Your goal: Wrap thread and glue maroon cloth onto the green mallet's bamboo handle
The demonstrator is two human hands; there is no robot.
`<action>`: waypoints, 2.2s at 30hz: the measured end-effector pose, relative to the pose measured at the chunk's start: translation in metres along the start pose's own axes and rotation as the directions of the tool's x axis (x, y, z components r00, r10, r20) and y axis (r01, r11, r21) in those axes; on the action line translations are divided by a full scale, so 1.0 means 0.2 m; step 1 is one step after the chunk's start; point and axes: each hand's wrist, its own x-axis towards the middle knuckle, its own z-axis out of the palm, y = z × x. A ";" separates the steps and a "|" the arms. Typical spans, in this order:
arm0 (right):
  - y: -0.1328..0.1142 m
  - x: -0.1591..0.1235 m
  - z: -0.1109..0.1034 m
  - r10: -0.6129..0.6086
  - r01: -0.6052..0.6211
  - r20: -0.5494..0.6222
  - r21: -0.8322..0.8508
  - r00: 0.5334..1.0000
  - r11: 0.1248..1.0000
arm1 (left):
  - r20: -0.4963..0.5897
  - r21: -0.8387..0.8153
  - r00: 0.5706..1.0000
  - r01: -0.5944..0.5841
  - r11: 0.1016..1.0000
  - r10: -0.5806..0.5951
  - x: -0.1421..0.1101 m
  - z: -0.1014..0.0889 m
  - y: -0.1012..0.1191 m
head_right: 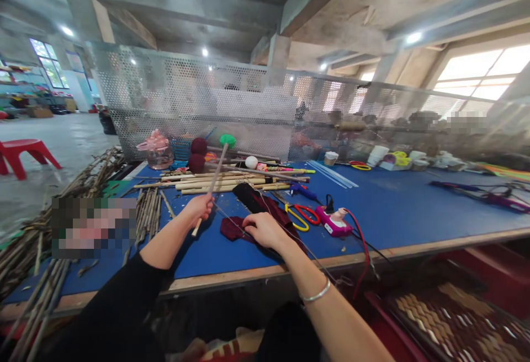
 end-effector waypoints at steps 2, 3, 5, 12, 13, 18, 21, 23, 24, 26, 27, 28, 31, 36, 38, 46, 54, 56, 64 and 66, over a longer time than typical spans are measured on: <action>-0.01 -0.02 0.01 -0.008 0.009 -0.032 0.013 0.999 1.000 | 0.008 -0.013 1.000 0.005 1.000 -0.005 0.00 0.00 0.00; -0.02 -0.03 0.02 -0.012 0.012 -0.038 0.010 0.999 1.000 | 0.012 -0.020 1.000 0.008 1.000 -0.007 0.00 0.00 0.00; -0.02 -0.04 0.03 -0.032 0.032 -0.036 -0.010 0.999 0.999 | 0.018 -0.032 1.000 0.011 0.999 -0.011 0.01 -0.01 0.00; -0.09 0.15 -0.02 -0.040 0.061 -0.160 0.124 0.986 0.990 | 0.018 -0.081 0.999 0.033 0.996 -0.031 -0.02 0.01 0.02; -0.10 0.20 -0.02 -0.025 0.055 -0.169 0.172 0.985 0.984 | 0.023 -0.089 0.999 0.038 0.995 -0.036 -0.02 0.01 0.02; -0.15 0.48 0.04 0.008 -0.003 -0.009 0.515 1.000 0.857 | 0.047 -0.100 0.998 0.040 0.994 -0.035 -0.05 0.02 0.04; -0.13 0.58 0.12 -0.014 0.088 -0.137 0.555 0.990 0.827 | 0.050 -0.087 0.998 0.032 0.996 -0.028 -0.04 0.02 0.03; -0.11 0.60 0.17 -0.012 0.124 -0.188 0.593 0.982 0.795 | 0.051 -0.080 0.999 0.024 0.996 -0.019 -0.03 0.02 0.02; -0.10 0.60 0.19 -0.011 0.125 -0.183 0.624 0.983 0.771 | 0.053 -0.079 0.999 0.017 0.997 -0.013 -0.02 0.02 0.01; -0.08 0.59 0.22 -0.010 0.122 -0.169 0.672 0.986 0.730 | 0.052 -0.078 0.999 0.003 0.997 0.001 -0.01 0.03 0.00; -0.08 0.58 0.22 -0.013 0.127 -0.170 0.679 0.985 0.724 | 0.049 -0.077 0.999 -0.001 0.997 0.005 -0.01 0.03 0.00; -0.08 0.57 0.22 -0.017 0.130 -0.170 0.676 0.985 0.725 | 0.044 -0.077 0.999 -0.003 0.997 0.006 -0.01 0.03 0.00; -0.08 0.56 0.21 -0.028 0.132 -0.169 0.646 0.985 0.751 | 0.027 -0.074 1.000 0.006 0.997 -0.004 -0.02 0.03 0.00; -0.09 0.56 0.19 -0.033 0.126 -0.161 0.609 0.986 0.783 | 0.053 -0.077 0.999 0.003 0.997 0.001 -0.03 0.04 0.01; -0.08 0.56 0.19 -0.052 0.145 -0.177 0.568 0.983 0.810 | 0.068 -0.084 0.998 0.000 0.996 0.006 -0.03 0.04 0.01; -0.05 0.58 0.17 -0.098 0.175 -0.213 0.381 0.972 0.908 | 0.079 -0.115 0.997 -0.002 0.993 0.011 -0.02 0.03 0.01; -0.04 0.58 0.17 -0.117 0.190 -0.218 0.357 0.969 0.915 | 0.068 -0.103 0.998 -0.003 0.995 0.010 -0.02 0.05 0.01; -0.04 0.58 0.17 -0.127 0.198 -0.220 0.341 0.967 0.919 | 0.059 -0.093 0.998 -0.001 0.996 0.006 -0.03 0.05 0.01; 0.09 0.57 0.10 0.250 -0.209 -0.338 0.154 0.907 0.966 | -0.028 -0.021 0.999 0.032 0.999 -0.033 -0.03 0.01 0.03; 0.12 0.56 0.06 0.394 -0.352 -0.459 0.178 0.796 0.919 | -0.048 -0.006 0.998 0.030 1.000 -0.031 -0.03 0.01 0.04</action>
